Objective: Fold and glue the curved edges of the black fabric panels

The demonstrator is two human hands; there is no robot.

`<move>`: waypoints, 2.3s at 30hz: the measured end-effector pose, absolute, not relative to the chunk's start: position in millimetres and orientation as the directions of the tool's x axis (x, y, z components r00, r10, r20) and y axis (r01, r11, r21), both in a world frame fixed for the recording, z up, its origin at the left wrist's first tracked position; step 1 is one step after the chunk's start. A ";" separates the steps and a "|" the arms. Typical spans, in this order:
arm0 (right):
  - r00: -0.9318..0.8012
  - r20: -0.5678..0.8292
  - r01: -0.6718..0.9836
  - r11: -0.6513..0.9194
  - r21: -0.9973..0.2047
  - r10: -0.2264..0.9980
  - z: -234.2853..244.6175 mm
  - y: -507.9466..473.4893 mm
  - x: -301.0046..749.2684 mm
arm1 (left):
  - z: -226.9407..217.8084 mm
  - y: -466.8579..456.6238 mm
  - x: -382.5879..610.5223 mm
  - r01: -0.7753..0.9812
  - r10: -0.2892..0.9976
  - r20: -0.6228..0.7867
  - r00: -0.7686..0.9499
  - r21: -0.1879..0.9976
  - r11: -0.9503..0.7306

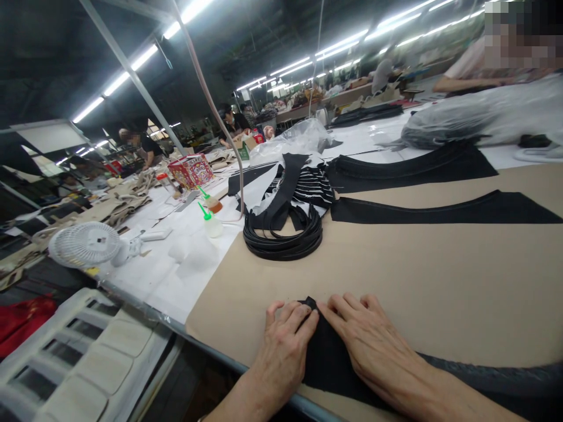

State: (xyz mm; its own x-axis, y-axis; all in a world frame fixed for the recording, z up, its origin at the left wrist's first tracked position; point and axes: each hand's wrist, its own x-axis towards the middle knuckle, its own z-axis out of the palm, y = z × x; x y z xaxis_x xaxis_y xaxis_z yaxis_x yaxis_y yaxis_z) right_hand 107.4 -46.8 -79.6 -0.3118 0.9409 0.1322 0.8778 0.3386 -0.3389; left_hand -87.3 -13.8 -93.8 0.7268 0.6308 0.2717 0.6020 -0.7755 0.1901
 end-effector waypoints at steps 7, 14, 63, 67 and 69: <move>-0.399 0.251 0.880 0.445 -0.164 0.882 -91.0 -44.6 106.9 | -99.4 -13.5 -87.8 0.588 0.607 0.329 0.724 0.165 -0.792; -0.381 0.212 0.863 0.428 -0.268 0.900 -92.1 -39.4 116.1 | -99.7 -14.2 -87.8 0.577 0.594 0.363 0.717 0.168 -0.799; -0.429 0.168 0.861 0.458 -0.223 0.888 -69.8 -39.8 119.6 | -93.0 -21.2 -89.9 0.591 0.606 0.379 0.700 0.170 -0.789; -0.426 0.128 0.861 0.445 -0.246 0.896 -64.5 -43.1 123.7 | -97.9 -19.8 -91.6 0.590 0.595 0.407 0.693 0.154 -0.793; -0.406 0.089 0.850 0.411 -0.329 0.910 -59.9 -48.8 131.2 | -100.5 -17.9 -94.0 0.590 0.594 0.425 0.683 0.158 -0.792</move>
State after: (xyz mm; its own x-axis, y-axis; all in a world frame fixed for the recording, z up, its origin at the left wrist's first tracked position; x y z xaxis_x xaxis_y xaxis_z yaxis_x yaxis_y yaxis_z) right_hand 131.2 -48.8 -59.9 -0.4056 0.9097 0.0892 0.8500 0.4113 -0.3291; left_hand -94.0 -17.9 -100.5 0.6832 0.5938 0.4251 0.5902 -0.7918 0.1576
